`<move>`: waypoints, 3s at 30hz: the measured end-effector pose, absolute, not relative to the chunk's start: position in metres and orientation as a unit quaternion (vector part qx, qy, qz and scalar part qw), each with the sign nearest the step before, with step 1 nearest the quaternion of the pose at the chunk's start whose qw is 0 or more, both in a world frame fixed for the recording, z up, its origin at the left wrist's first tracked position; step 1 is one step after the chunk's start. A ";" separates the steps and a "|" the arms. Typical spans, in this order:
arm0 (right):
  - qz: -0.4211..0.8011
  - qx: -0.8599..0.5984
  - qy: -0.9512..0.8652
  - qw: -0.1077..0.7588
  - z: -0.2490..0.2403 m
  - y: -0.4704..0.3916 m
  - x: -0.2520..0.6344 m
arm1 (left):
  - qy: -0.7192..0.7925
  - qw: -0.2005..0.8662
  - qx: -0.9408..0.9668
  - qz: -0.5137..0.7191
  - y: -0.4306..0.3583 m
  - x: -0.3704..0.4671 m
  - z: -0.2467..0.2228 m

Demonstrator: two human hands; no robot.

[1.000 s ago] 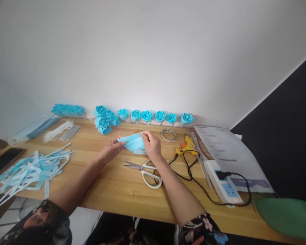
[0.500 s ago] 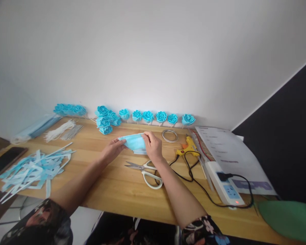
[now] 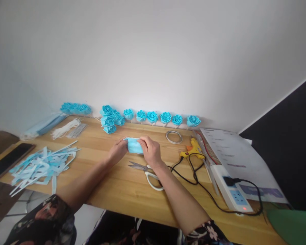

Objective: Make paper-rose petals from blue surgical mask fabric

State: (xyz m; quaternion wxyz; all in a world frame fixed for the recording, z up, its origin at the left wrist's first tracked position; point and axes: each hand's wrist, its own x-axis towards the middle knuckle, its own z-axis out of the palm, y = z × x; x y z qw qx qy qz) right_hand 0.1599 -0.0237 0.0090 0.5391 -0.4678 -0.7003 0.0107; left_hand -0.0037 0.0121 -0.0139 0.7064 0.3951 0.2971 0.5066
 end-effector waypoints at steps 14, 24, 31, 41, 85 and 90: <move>0.064 -0.495 -0.679 0.538 0.013 -0.026 0.157 | 0.252 0.750 0.407 0.456 0.002 -0.005 -0.007; 0.088 -0.500 -0.684 0.523 0.008 -0.025 0.152 | 0.328 0.692 0.452 0.457 -0.004 0.000 -0.011; 0.148 -0.506 -0.660 0.536 0.009 -0.023 0.152 | 0.334 0.673 0.467 0.467 -0.002 0.002 -0.015; 0.267 -0.483 -0.651 0.520 0.014 -0.020 0.164 | 0.346 0.683 0.414 0.493 0.000 -0.001 -0.009; 0.012 -0.570 -0.645 0.509 0.009 -0.009 0.190 | 0.359 0.679 0.388 0.510 0.009 -0.007 -0.009; 0.005 -0.575 -0.650 0.497 0.007 -0.007 0.192 | 0.331 0.678 0.411 0.511 0.009 -0.007 -0.008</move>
